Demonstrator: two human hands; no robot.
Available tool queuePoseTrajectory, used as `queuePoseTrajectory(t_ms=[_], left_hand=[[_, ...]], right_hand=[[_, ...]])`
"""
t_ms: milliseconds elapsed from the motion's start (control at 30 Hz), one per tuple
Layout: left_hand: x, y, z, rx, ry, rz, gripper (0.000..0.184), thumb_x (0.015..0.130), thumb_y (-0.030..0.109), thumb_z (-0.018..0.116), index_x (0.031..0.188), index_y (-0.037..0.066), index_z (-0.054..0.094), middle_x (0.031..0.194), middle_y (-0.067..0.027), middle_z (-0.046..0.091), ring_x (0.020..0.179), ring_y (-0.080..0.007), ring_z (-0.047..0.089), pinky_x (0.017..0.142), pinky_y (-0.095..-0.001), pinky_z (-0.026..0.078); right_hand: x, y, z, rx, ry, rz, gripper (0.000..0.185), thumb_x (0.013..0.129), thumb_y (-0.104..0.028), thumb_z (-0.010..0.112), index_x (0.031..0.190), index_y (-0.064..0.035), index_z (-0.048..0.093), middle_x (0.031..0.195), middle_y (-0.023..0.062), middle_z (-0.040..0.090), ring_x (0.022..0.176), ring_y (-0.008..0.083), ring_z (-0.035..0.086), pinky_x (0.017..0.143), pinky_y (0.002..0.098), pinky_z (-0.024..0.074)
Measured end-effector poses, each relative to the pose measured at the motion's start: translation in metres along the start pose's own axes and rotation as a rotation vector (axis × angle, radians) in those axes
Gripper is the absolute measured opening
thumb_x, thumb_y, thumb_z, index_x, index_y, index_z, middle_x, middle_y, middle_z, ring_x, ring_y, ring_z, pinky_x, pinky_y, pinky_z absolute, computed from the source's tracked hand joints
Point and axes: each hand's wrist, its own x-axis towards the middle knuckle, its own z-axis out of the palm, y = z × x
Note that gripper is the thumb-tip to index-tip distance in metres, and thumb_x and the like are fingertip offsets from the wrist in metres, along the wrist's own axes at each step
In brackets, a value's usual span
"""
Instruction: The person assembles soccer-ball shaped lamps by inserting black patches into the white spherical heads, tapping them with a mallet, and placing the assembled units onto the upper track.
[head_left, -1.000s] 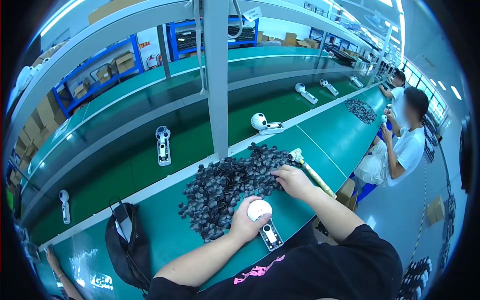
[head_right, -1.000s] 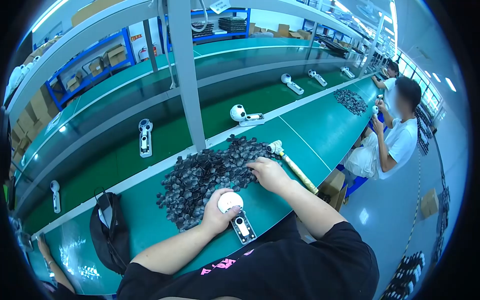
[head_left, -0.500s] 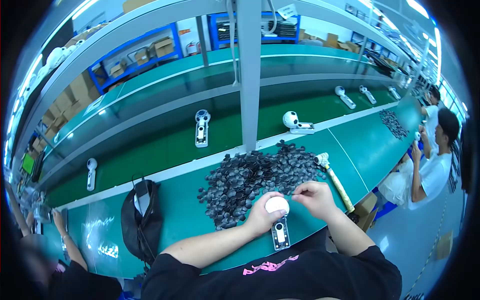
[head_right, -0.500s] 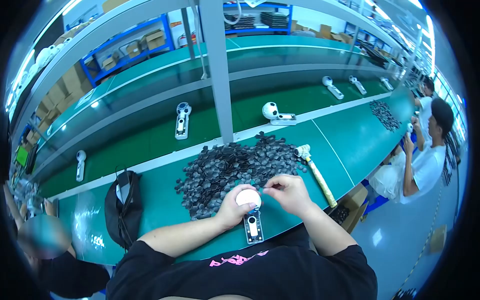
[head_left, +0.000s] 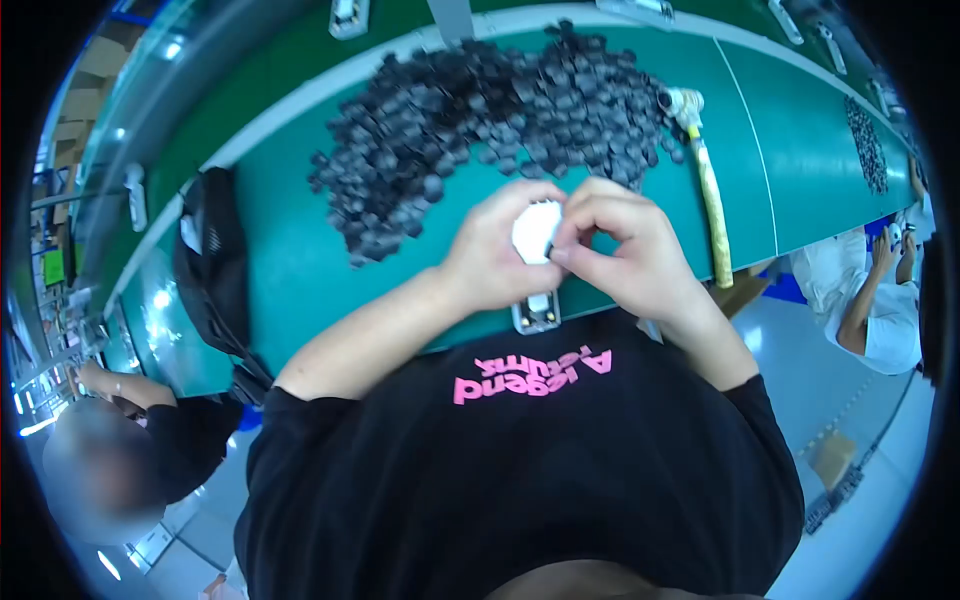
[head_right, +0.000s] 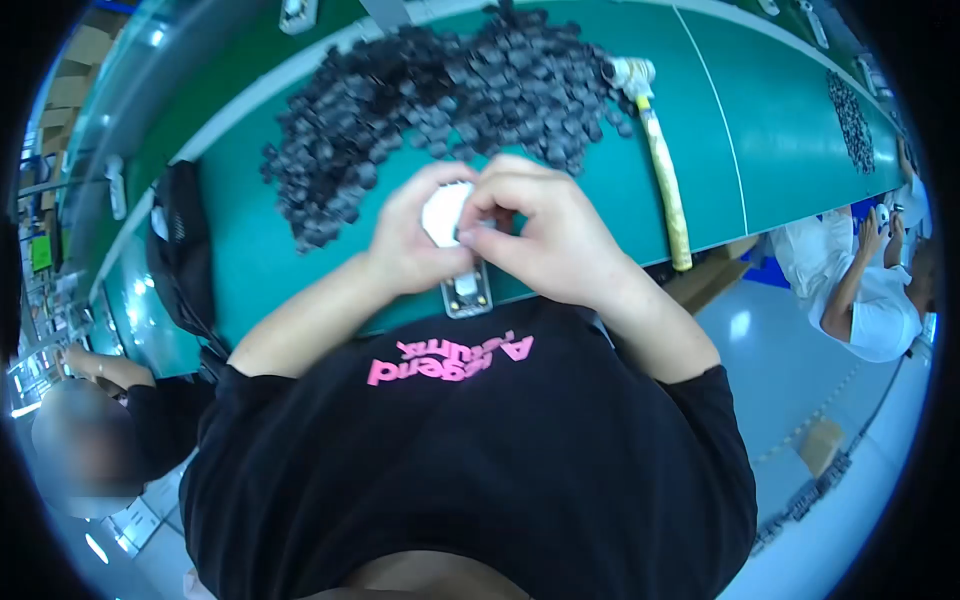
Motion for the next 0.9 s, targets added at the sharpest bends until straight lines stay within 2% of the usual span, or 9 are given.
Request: queuePoseTrajectory(t_ms=[200, 300, 533, 600, 667, 700, 767, 833, 900], left_hand=[[0.002, 0.006, 0.003, 0.052, 0.069, 0.035, 0.06, 0.065, 0.014, 0.083, 0.118, 0.005, 0.058, 0.105, -0.0101, 0.062, 0.096, -0.0216, 0.063, 0.083, -0.0347, 0.052], [0.001, 0.007, -0.001, -0.093, 0.025, 0.095, 0.059, 0.065, 0.014, 0.085, 0.117, 0.005, 0.06, 0.106, -0.009, 0.063, 0.096, -0.0207, 0.063, 0.083, -0.0339, 0.052], [-0.001, -0.003, 0.003, 0.011, 0.077, 0.109, 0.059, 0.066, 0.015, 0.089, 0.116, 0.006, 0.06, 0.107, -0.008, 0.063, 0.098, -0.0186, 0.063, 0.084, -0.0331, 0.051], [-0.003, -0.002, 0.003, 0.038, 0.09, 0.132, 0.059, 0.066, 0.016, 0.089, 0.116, 0.006, 0.06, 0.107, -0.0077, 0.063, 0.098, -0.0179, 0.063, 0.084, -0.033, 0.051], [-0.006, 0.001, 0.005, -0.059, 0.136, 0.032, 0.058, 0.068, 0.015, 0.089, 0.117, 0.006, 0.06, 0.105, -0.0065, 0.064, 0.096, -0.0161, 0.063, 0.083, -0.0315, 0.052], [-0.006, 0.002, 0.004, -0.11, 0.152, -0.019, 0.058, 0.068, 0.015, 0.089, 0.117, 0.007, 0.06, 0.105, -0.006, 0.064, 0.095, -0.0152, 0.063, 0.082, -0.0308, 0.052], [-0.003, 0.003, -0.003, -0.156, 0.16, -0.058, 0.057, 0.069, 0.015, 0.089, 0.117, 0.006, 0.059, 0.104, -0.0055, 0.064, 0.094, -0.0145, 0.064, 0.081, -0.0299, 0.053], [-0.001, 0.002, -0.006, -0.255, 0.192, -0.156, 0.057, 0.07, 0.014, 0.089, 0.118, 0.006, 0.059, 0.101, -0.0045, 0.064, 0.092, -0.0129, 0.064, 0.079, -0.0282, 0.054], [0.001, 0.003, -0.009, -0.279, 0.154, -0.159, 0.057, 0.071, 0.013, 0.089, 0.118, 0.006, 0.058, 0.101, -0.0045, 0.064, 0.091, -0.0126, 0.064, 0.078, -0.0278, 0.054]], right_hand=[[0.002, 0.007, -0.007, -0.007, -0.065, -0.01, 0.012, 0.077, 0.004, 0.073, 0.086, -0.0011, 0.069, 0.088, 0.0068, 0.063, 0.079, 0.0157, 0.061, 0.07, 0.0275, 0.0482], [0.003, 0.007, -0.007, -0.042, -0.096, -0.049, 0.013, 0.076, 0.006, 0.073, 0.087, -0.0011, 0.07, 0.09, 0.0072, 0.064, 0.08, 0.0157, 0.062, 0.07, 0.0274, 0.0488], [0.005, 0.018, -0.026, -0.125, -0.048, -0.169, 0.015, 0.083, -0.006, 0.073, 0.096, -0.0001, 0.069, 0.097, 0.011, 0.065, 0.085, 0.0189, 0.064, 0.073, 0.0303, 0.0507], [0.004, 0.032, -0.048, -0.369, 0.381, -0.076, 0.026, 0.086, -0.014, 0.074, 0.107, -0.0005, 0.066, 0.1, 0.0142, 0.065, 0.087, 0.0238, 0.065, 0.075, 0.0339, 0.0514], [0.003, 0.061, -0.086, -1.057, 0.673, -0.046, 0.034, 0.088, -0.022, 0.073, 0.113, -0.0006, 0.064, 0.104, 0.0161, 0.065, 0.089, 0.0289, 0.065, 0.077, 0.0378, 0.0515], [-0.002, 0.072, -0.1, -1.061, 0.686, -0.046, 0.034, 0.088, -0.022, 0.073, 0.113, -0.0006, 0.064, 0.104, 0.0161, 0.065, 0.089, 0.0289, 0.065, 0.077, 0.0378, 0.0515], [-0.014, 0.088, -0.115, -1.093, 0.649, 0.5, 0.035, 0.093, -0.029, 0.067, 0.114, -0.0004, 0.063, 0.099, 0.0177, 0.066, 0.087, 0.0324, 0.065, 0.077, 0.0398, 0.0513], [-0.018, 0.093, -0.116, -1.103, 0.636, 0.532, 0.034, 0.095, -0.03, 0.064, 0.112, -0.0003, 0.062, 0.094, 0.018, 0.065, 0.084, 0.0332, 0.065, 0.075, 0.0406, 0.0508], [-0.027, 0.091, -0.12, -1.127, 0.57, 0.561, 0.033, 0.097, -0.032, 0.06, 0.108, -0.0003, 0.062, 0.085, 0.0187, 0.064, 0.077, 0.0349, 0.064, 0.07, 0.0422, 0.0498]])
